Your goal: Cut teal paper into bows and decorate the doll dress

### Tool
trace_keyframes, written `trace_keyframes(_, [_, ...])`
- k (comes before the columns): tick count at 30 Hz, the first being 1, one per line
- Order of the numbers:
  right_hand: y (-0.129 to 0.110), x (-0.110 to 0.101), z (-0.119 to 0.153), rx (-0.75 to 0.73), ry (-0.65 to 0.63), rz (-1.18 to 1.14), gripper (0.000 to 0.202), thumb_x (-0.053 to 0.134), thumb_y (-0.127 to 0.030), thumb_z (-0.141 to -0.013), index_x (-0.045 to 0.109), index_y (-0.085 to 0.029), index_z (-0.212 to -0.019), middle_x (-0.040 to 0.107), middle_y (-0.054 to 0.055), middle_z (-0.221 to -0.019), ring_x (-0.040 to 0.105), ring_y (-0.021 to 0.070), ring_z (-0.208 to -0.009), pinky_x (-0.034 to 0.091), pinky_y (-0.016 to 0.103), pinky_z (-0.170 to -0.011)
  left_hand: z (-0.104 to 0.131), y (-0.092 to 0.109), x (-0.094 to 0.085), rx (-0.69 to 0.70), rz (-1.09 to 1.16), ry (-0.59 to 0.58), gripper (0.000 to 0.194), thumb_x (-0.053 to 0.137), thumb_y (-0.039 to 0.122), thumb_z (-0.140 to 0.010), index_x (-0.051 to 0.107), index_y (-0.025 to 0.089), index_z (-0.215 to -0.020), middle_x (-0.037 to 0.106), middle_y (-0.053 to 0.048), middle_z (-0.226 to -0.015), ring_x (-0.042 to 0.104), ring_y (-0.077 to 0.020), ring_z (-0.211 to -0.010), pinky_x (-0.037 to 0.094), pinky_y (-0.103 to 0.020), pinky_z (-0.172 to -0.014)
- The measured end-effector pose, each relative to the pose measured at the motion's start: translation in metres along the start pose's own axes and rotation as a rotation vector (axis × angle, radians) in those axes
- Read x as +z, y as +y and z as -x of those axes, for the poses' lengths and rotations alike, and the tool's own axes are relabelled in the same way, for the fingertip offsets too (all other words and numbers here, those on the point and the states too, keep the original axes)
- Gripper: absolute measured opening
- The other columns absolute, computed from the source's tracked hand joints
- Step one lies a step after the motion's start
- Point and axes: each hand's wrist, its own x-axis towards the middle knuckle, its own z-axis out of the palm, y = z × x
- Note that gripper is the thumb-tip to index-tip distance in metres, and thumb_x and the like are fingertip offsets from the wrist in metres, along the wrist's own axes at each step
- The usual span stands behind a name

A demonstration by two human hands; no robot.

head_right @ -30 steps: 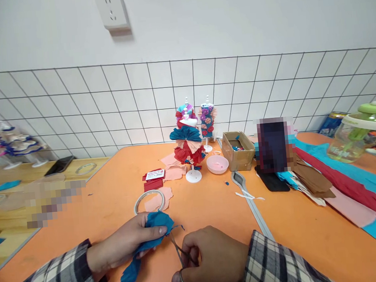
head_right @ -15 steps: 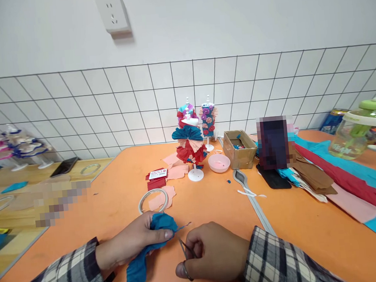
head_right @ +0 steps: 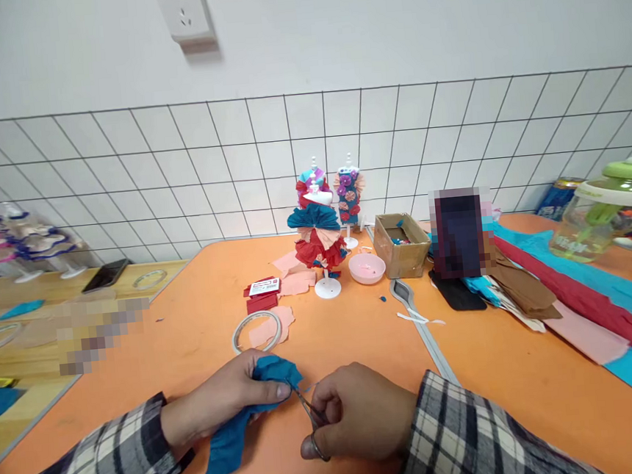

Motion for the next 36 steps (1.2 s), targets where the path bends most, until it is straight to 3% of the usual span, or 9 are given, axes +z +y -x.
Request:
trace_keyframes(7, [-0.0066, 0.0015, 0.0015, -0.039, 0.041, -0.009, 0.027, 0.074, -0.043, -0.07, 0.066, -0.018, -0.078, 0.058, -0.005, -0.063, 0.046, 0.0071, -0.055, 0.031, 0.017, -0.046, -0.0013, -0.0002, 0.0014, -0.056, 0.022, -0.014, 0.03, 0.072, 0.038, -0.065, 0.053, 0.015, -0.058, 0.044, 0.006, -0.05, 0.037, -0.0077, -0.047, 0.029, -0.022, -0.047])
trace_keyframes(12, [-0.0031, 0.002, -0.0012, -0.02, -0.015, -0.088, 0.029, 0.073, -0.043, -0.07, 0.065, -0.016, -0.074, 0.054, -0.005, -0.056, 0.045, 0.0077, -0.052, 0.031, 0.018, -0.046, -0.002, -0.0022, 0.0023, -0.015, 0.026, -0.017, 0.032, 0.073, 0.039, -0.066, 0.052, 0.015, -0.062, 0.044, 0.006, -0.054, 0.035, -0.0077, -0.051, 0.026, -0.022, -0.049])
trace_keyframes(17, [-0.0046, 0.0017, -0.0004, -0.015, 0.011, -0.058, 0.025, 0.075, -0.039, -0.067, 0.067, -0.017, -0.075, 0.054, -0.005, -0.057, 0.046, 0.0075, -0.053, 0.031, 0.017, -0.046, -0.0025, -0.004, -0.001, 0.003, 0.005, -0.081, 0.033, 0.072, 0.038, -0.068, 0.051, 0.015, -0.061, 0.041, 0.006, -0.054, 0.033, -0.0077, -0.051, 0.024, -0.022, -0.049])
trace_keyframes(27, [-0.0079, 0.001, 0.0006, -0.015, 0.026, -0.042, 0.025, 0.075, -0.039, -0.067, 0.068, -0.017, -0.074, 0.054, -0.006, -0.056, 0.044, 0.0071, -0.052, 0.029, 0.018, -0.046, -0.0015, -0.0025, -0.0024, 0.027, -0.008, -0.082, 0.033, 0.072, 0.036, -0.068, 0.049, 0.015, -0.056, 0.04, 0.007, -0.051, 0.031, -0.0069, -0.05, 0.021, -0.022, -0.048])
trace_keyframes(31, [-0.0101, 0.0021, 0.0023, -0.063, 0.027, -0.015, 0.026, 0.075, -0.039, -0.067, 0.066, -0.018, -0.08, 0.057, -0.006, -0.062, 0.045, 0.0068, -0.053, 0.029, 0.017, -0.046, -0.0005, -0.0009, -0.0014, 0.022, -0.066, -0.11, 0.029, 0.072, 0.033, -0.07, 0.053, 0.014, -0.058, 0.044, 0.006, -0.052, 0.035, -0.0071, -0.05, 0.026, -0.021, -0.048])
trace_keyframes(36, [-0.0094, 0.0004, 0.0023, -0.016, -0.002, -0.071, 0.026, 0.073, -0.041, -0.07, 0.065, -0.016, -0.073, 0.053, -0.005, -0.056, 0.044, 0.0079, -0.051, 0.029, 0.018, -0.045, 0.0004, 0.0012, -0.0025, 0.013, -0.029, -0.103, 0.026, 0.074, 0.034, -0.07, 0.06, 0.013, -0.065, 0.051, 0.005, -0.057, 0.041, -0.0078, -0.053, 0.031, -0.02, -0.051])
